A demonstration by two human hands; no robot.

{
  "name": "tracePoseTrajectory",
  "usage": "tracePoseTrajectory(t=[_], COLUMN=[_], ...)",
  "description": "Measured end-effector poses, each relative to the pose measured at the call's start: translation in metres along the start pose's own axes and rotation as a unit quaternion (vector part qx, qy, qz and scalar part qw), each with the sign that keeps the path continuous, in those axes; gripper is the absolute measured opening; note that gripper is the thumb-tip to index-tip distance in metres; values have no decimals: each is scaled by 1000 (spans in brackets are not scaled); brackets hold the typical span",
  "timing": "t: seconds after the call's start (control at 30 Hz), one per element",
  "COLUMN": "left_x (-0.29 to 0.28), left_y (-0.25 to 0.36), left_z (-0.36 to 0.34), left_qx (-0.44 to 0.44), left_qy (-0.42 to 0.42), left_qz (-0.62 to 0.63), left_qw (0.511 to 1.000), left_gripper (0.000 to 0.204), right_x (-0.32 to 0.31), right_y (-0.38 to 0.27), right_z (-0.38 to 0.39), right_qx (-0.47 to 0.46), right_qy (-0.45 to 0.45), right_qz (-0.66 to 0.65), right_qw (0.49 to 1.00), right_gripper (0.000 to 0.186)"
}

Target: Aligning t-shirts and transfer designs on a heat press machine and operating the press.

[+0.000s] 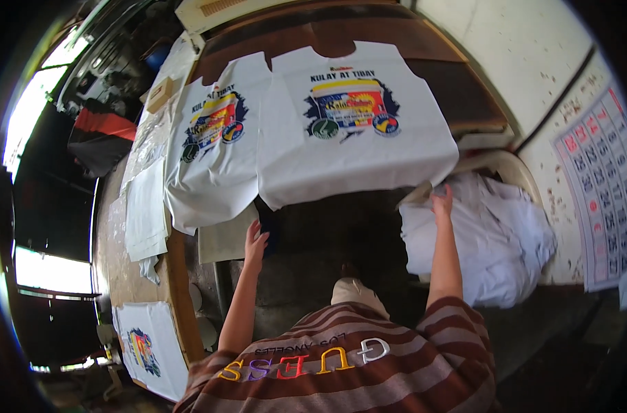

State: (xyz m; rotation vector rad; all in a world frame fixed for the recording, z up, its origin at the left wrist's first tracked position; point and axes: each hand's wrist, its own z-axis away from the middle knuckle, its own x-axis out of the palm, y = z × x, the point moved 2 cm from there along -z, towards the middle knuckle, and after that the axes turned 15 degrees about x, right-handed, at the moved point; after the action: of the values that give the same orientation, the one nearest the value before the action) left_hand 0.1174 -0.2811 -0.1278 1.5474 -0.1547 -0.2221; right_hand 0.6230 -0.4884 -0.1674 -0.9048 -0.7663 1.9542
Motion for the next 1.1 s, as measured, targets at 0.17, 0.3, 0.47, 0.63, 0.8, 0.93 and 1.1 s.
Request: tracePoseTrajectory(t=[0.17,0.3,0.47,0.63,0.8,0.93,1.1], left_x=[49,53,17,-2,-120,-144,-255], left_y=[-2,33,128,180,313,407,317], left_z=[-58,-36,16,-86,-274,-244,-215], left_qx=[28,3,-142,-75,276,461,432], left_qy=[-47,-79,-112,-153,93,59,177], left_qz=[23,-155,8,9,109,164,-46], left_qw=[998,985,983,985,950,870,883], left_gripper=[32,24,30,31,32,33,21], right_x=[5,-32,-105,-70,80,97,186], right_y=[-30,-18,-101,-243,-435,-436,-324], right_z=[-34,-43,60,37,212,256,267], right_qx=[25,15,45,-302,-374,-447,-294], right_qy=[-72,-132,-331,-233,-456,-382,-370], right_qz=[64,20,-38,105,-236,-229,-55], right_qw=[995,991,942,918,773,776,879], right_gripper=[46,27,23,32,27,29,24])
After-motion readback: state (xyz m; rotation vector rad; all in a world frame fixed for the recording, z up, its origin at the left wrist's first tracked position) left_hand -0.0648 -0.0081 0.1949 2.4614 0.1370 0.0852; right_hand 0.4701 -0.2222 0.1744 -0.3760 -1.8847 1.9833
